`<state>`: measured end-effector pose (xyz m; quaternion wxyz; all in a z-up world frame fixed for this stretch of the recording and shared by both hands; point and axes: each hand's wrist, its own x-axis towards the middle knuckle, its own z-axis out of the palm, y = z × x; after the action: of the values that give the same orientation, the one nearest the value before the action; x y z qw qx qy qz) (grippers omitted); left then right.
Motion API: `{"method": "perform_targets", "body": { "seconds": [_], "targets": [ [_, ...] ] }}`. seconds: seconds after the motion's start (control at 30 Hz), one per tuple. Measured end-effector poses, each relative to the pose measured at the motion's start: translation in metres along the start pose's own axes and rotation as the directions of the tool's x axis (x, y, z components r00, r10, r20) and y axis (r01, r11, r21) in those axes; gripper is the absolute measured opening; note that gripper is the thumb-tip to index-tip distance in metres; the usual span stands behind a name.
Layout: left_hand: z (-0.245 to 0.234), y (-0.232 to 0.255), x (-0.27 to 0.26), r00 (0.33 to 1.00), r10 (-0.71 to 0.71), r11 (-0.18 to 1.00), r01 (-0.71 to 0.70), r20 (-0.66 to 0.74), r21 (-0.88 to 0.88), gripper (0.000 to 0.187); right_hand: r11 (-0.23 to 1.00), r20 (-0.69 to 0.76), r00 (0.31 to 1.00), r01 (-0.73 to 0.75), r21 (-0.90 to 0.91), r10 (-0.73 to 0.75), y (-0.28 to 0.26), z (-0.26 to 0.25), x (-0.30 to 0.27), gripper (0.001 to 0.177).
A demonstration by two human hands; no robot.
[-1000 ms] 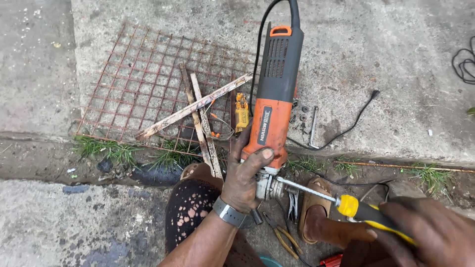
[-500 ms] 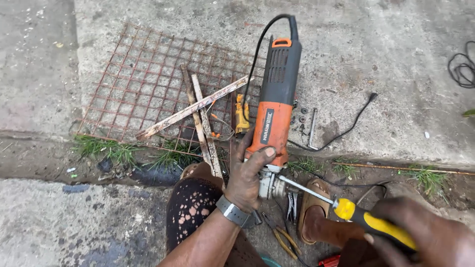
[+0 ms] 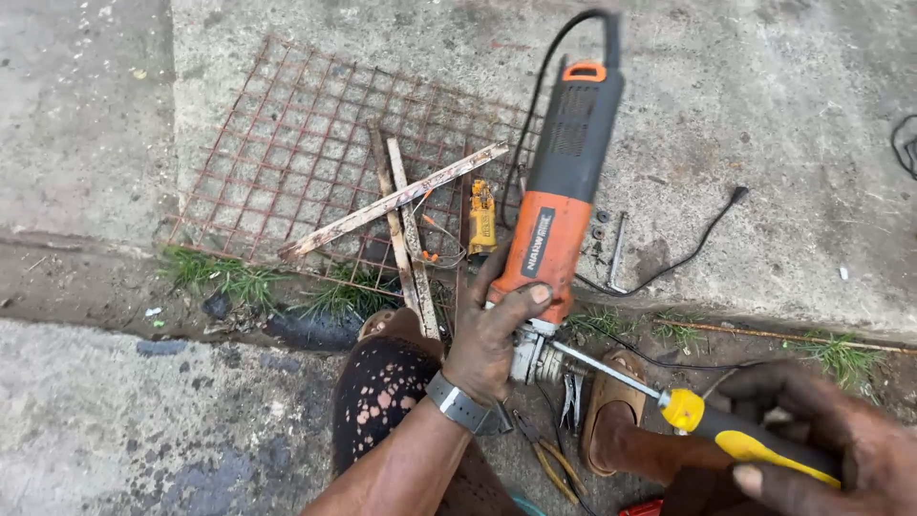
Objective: The person assembles an angle grinder by attaching the gear housing and tightening the screws with a screwdriver. They handle the orange power tool, metal housing, and screws while sitting on the ground.
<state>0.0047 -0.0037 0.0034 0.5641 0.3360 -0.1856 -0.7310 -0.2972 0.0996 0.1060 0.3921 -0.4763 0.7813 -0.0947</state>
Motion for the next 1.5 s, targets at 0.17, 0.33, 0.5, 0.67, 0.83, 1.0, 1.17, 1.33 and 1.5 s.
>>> {"method": "perform_targets", "body": {
  "seconds": [0.17, 0.33, 0.5, 0.67, 0.83, 1.0, 1.17, 1.33, 1.5],
  "targets": [
    [-0.001, -0.001, -0.003, 0.997, -0.067, 0.986, 0.061, -0.033, -0.158, 0.087, 0.476, -0.103, 0.678, 0.390, -0.788, -0.727, 0.032, 0.026, -0.023, 0.048],
    [0.006, -0.002, -0.017, 0.993, -0.107, 0.974, 0.113, 0.041, -0.195, 0.086, 0.100, 0.069, 0.571, 0.260, -0.960, -0.818, 0.047, 0.035, -0.038, 0.041],
    [0.016, -0.016, -0.061, 0.963, -0.270, 0.950, 0.268, 0.010, -0.161, 0.076, 0.237, 0.031, 0.544, 0.415, -0.879, -0.839, 0.079, 0.025, -0.069, 0.044],
    [0.021, -0.066, -0.102, 0.908, -0.408, 0.913, 0.406, -0.097, -0.040, 0.081, 0.331, -0.069, 0.635, 0.304, -0.893, -0.770, 0.132, 0.054, -0.112, 0.043],
    [0.017, -0.103, -0.112, 0.908, -0.399, 0.913, 0.407, -0.128, 0.040, 0.080, 0.365, -0.044, 0.648, 0.371, -0.854, -0.761, 0.161, 0.071, -0.132, 0.049],
    [0.021, -0.095, -0.107, 0.936, -0.346, 0.919, 0.352, -0.066, 0.179, 0.083, 0.787, -0.137, 0.828, 0.446, -0.426, -0.544, 0.160, 0.073, -0.127, 0.056],
    [0.023, -0.098, -0.102, 0.948, -0.318, 0.919, 0.309, -0.006, 0.244, 0.079, 0.877, 0.245, 0.939, -0.320, 0.359, 0.243, 0.167, 0.046, -0.105, 0.036],
    [0.022, -0.102, -0.101, 0.922, -0.383, 0.903, 0.387, -0.059, 0.185, 0.081, 0.914, 0.410, 0.909, -0.223, 0.338, 0.070, 0.169, 0.048, -0.115, 0.056],
    [0.024, -0.101, -0.103, 0.937, -0.346, 0.914, 0.350, -0.058, 0.205, 0.076, 0.615, -0.264, 0.686, 0.333, -0.715, -0.678, 0.150, 0.096, -0.150, 0.028]
  ]
}}
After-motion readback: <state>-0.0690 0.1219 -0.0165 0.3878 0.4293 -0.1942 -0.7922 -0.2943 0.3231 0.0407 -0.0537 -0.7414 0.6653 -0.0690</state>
